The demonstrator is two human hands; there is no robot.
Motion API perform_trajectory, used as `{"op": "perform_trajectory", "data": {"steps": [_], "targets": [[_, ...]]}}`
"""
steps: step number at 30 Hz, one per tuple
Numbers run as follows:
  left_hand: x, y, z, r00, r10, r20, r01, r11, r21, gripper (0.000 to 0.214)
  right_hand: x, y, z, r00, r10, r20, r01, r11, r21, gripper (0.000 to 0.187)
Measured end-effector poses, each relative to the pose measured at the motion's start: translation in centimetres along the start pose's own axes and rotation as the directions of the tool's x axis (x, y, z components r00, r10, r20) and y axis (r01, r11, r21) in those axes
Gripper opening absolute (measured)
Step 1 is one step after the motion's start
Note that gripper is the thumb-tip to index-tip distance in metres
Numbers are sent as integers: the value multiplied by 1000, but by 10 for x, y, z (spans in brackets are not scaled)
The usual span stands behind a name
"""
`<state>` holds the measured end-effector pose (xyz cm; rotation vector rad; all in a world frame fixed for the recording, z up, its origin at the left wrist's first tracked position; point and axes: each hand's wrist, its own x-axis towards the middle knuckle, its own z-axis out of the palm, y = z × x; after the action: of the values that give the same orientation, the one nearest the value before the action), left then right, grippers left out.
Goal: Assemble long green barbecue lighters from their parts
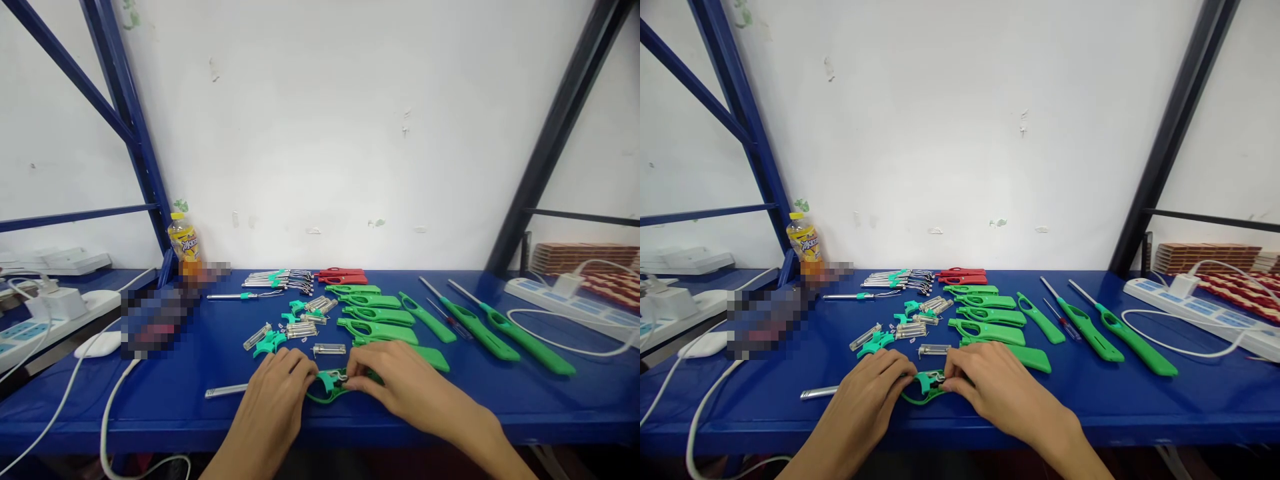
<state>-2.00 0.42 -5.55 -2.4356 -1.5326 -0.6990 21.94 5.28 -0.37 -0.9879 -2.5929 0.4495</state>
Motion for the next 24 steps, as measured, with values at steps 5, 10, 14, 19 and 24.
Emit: {"op": "perform_trajectory", "data": {"steps": [5, 10, 14, 19, 24], "targets": [[-4, -4, 1, 1000, 25, -12, -24, 999, 40, 36, 0, -1, 0, 1000, 5, 0, -5, 1000, -8, 18], [-5, 5, -7, 999, 32, -19, -30, 995, 94, 43, 1, 1, 2, 1000, -8, -9, 8, 999, -32, 17], [-3, 19, -14, 1000, 1, -12, 0, 1000, 31, 28, 2, 2, 3, 1000, -6, -5, 6, 999, -50, 16], [-1, 24, -13, 1000, -24, -11, 24, 1000, -11, 14, 1, 1, 3, 1000, -7, -10, 6, 998, -58, 17], [-1, 22, -12, 999, -42, -9, 42, 997, -60, 12, 1, 1, 2, 1000, -20, -7, 20, 998, -64, 16]]}}
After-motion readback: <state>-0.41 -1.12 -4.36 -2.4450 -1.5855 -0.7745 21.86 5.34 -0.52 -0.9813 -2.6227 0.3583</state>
